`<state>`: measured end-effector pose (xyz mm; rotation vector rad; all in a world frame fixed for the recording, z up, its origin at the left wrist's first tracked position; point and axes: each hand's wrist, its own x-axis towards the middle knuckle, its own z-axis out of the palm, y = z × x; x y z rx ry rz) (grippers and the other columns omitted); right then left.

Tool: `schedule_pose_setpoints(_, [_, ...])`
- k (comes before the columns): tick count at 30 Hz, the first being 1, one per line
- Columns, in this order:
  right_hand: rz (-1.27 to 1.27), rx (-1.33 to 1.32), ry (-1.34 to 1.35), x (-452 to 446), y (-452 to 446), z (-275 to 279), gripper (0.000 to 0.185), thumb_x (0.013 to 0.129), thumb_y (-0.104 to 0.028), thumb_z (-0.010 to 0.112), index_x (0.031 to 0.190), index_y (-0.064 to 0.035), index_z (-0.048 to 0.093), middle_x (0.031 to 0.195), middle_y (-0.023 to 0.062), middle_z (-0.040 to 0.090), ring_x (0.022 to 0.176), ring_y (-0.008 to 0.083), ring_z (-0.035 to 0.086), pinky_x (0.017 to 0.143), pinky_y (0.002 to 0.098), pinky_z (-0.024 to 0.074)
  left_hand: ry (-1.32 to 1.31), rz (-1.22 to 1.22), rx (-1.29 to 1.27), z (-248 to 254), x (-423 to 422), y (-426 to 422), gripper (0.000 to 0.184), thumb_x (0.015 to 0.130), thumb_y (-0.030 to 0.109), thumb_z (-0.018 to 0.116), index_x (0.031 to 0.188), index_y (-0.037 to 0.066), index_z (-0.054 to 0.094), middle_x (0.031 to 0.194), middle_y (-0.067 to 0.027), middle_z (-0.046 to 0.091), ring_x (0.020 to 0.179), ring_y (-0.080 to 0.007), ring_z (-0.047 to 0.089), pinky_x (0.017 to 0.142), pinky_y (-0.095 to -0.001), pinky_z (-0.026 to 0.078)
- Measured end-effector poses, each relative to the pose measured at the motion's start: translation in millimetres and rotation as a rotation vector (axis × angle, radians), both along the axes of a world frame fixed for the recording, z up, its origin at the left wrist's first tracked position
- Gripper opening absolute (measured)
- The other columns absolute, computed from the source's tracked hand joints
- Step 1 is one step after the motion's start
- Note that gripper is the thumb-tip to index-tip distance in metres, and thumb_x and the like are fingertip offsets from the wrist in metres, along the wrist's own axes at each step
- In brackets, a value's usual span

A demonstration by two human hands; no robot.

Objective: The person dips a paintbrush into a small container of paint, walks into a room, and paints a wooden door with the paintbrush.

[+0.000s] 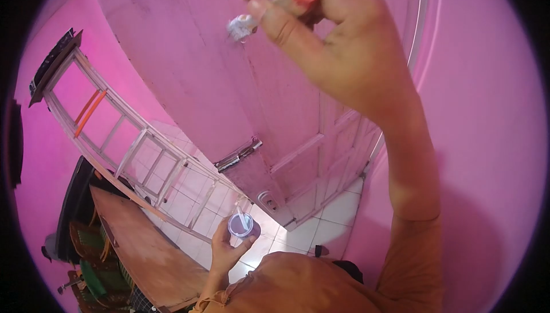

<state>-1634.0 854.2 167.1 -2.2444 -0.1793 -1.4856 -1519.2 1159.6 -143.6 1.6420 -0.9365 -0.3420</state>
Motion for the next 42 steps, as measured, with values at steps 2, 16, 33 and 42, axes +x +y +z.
schedule_pose_setpoints(2, [0.099, 0.111, -0.023, -9.0, -2.5, -0.7, 0.02, 0.105, -0.016, 0.069, 0.115, 0.0004, 0.075, 0.091, 0.006, 0.074, 0.074, 0.0095, 0.065, 0.065, 0.0257, 0.0548, 0.005, -0.002, -0.004, -0.9, 0.2, -1.2, 0.068, 0.082, 0.007, 0.09, 0.14, -0.003, 0.056, 0.128, -0.0095, 0.065, 0.124, -0.0201, 0.063, 0.11, -0.0376, 0.048])
schedule_pose_setpoints(16, [0.032, 0.759, 0.255, -7.3, 13.0, -111.5, 0.022, 0.094, -0.016, 0.084, 0.086, -0.0027, 0.068, 0.071, 0.0004, 0.068, 0.06, 0.0057, 0.064, 0.053, 0.0229, 0.0516, 0.023, -0.01, 0.018, -1.4, 6.4, -3.4, 0.066, 0.082, 0.009, 0.09, 0.137, -0.004, 0.057, 0.127, -0.0091, 0.065, 0.122, -0.0191, 0.063, 0.109, -0.036, 0.047])
schedule_pose_setpoints(33, [-0.119, 0.583, -0.062, 37.2, 26.4, -157.8, 0.035, 0.087, -0.014, 0.09, 0.074, -0.0018, 0.061, 0.059, 0.0032, 0.062, 0.054, 0.0041, 0.059, 0.048, 0.024, 0.0431, 0.126, 0.053, -0.03, -1.1, 1.7, -5.5, 0.06, 0.081, 0.014, 0.092, 0.13, -0.004, 0.063, 0.12, -0.0123, 0.067, 0.114, -0.0214, 0.067, 0.102, -0.0349, 0.052])
schedule_pose_setpoints(42, [-0.153, 0.633, 0.182, 50.5, 20.8, -213.6, 0.036, 0.089, -0.013, 0.089, 0.072, -0.0023, 0.059, 0.056, 0.0017, 0.061, 0.05, 0.005, 0.058, 0.046, 0.0242, 0.0435, 0.082, 0.004, 0.001, -11.1, 3.7, -2.9, 0.068, 0.082, 0.006, 0.09, 0.139, -0.004, 0.056, 0.125, -0.0087, 0.066, 0.119, -0.018, 0.064, 0.105, -0.0345, 0.049])
